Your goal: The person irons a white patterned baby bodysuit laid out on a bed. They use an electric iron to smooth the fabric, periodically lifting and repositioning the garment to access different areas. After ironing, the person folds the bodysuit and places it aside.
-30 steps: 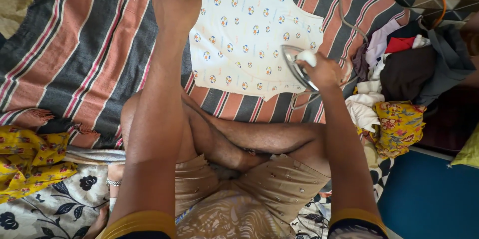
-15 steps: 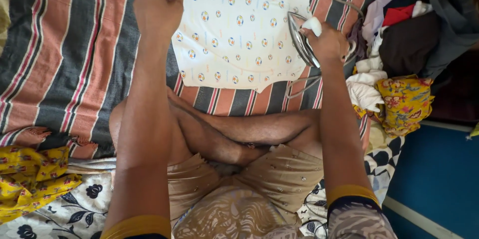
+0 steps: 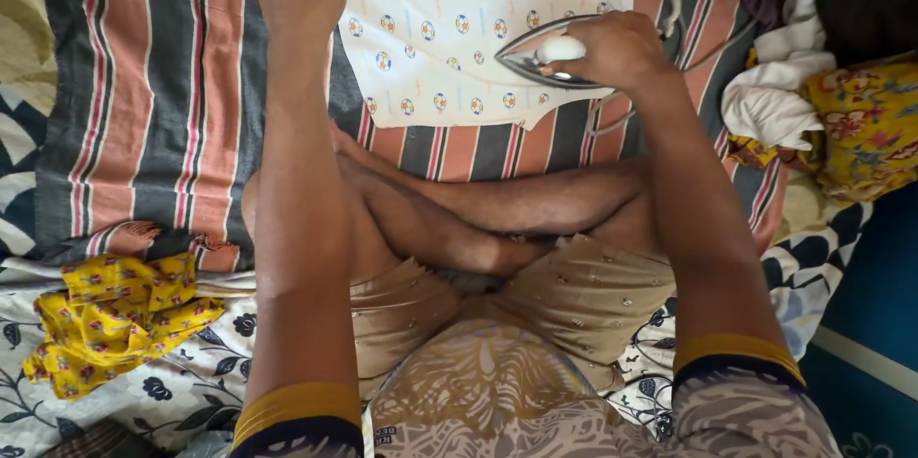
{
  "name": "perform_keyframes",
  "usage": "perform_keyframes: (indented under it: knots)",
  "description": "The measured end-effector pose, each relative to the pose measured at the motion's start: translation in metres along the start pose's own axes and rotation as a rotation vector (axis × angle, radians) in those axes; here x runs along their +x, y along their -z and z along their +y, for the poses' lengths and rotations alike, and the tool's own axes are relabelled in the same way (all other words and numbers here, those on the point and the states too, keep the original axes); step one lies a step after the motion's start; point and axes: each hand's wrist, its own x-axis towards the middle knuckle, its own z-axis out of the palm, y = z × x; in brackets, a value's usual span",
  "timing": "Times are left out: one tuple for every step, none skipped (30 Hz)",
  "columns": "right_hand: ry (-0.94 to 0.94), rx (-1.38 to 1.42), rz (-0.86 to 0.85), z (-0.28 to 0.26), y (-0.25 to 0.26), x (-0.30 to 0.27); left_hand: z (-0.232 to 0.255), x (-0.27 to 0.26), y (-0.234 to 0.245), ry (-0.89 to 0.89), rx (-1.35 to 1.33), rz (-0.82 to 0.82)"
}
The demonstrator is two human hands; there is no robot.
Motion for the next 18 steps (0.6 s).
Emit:
perform_keyframes:
  knots:
    - [0.046,0.023,-0.001,-0.007,0.000,0.003,-0.001,-0.001,-0.001,0.035,-0.007,-0.030]
    - [0.094,0.045,-0.003,-0.014,0.000,0.005,-0.002,-0.002,-0.001,0.072,-0.014,-0.059]
    - [0.103,0.036,-0.031,-0.019,0.000,0.006,-0.004,-0.002,-0.002,0.057,0.021,-0.076]
    - [0.112,0.029,-0.061,-0.024,-0.001,0.007,-0.005,-0.001,-0.004,0.043,0.057,-0.094]
    - [0.122,0.022,-0.091,-0.027,-0.001,0.008,-0.006,-0.002,-0.005,0.029,0.093,-0.113]
    - [0.121,0.035,-0.075,-0.028,-0.001,0.008,-0.006,-0.002,-0.004,0.044,0.084,-0.143]
    - [0.121,0.049,-0.058,-0.027,-0.001,0.009,-0.006,-0.003,-0.004,0.059,0.075,-0.173]
    - [0.120,0.064,-0.043,-0.026,-0.002,0.009,-0.005,-0.005,-0.005,0.075,0.066,-0.204]
    - [0.098,0.049,-0.023,-0.024,-0.004,0.010,-0.003,-0.008,-0.007,0.054,0.111,-0.266]
    - [0.075,0.033,-0.003,-0.020,-0.005,0.012,-0.002,-0.011,-0.010,0.033,0.154,-0.327]
    - [0.051,0.016,0.017,-0.015,-0.006,0.013,0.001,-0.016,-0.014,0.011,0.197,-0.388]
    - [0.041,-0.003,0.041,-0.009,-0.006,0.013,0.006,-0.021,-0.021,-0.018,0.175,-0.491]
    - [0.030,-0.021,0.066,-0.002,-0.006,0.013,0.013,-0.029,-0.030,-0.048,0.153,-0.594]
    - [0.016,-0.039,0.089,0.003,-0.007,0.012,0.022,-0.039,-0.039,-0.068,0.176,-0.749]
    - [0.002,-0.040,0.097,0.007,-0.009,0.012,0.032,-0.050,-0.048,-0.088,0.198,-0.905]
    - [-0.013,-0.042,0.106,0.012,-0.010,0.013,0.041,-0.063,-0.055,-0.111,0.184,-0.994]
    - [-0.028,-0.043,0.115,0.015,-0.011,0.014,0.050,-0.075,-0.061,-0.133,0.169,-1.082]
    - [-0.036,-0.039,0.143,0.019,-0.012,0.012,0.057,-0.086,-0.066,-0.174,0.194,-1.148]
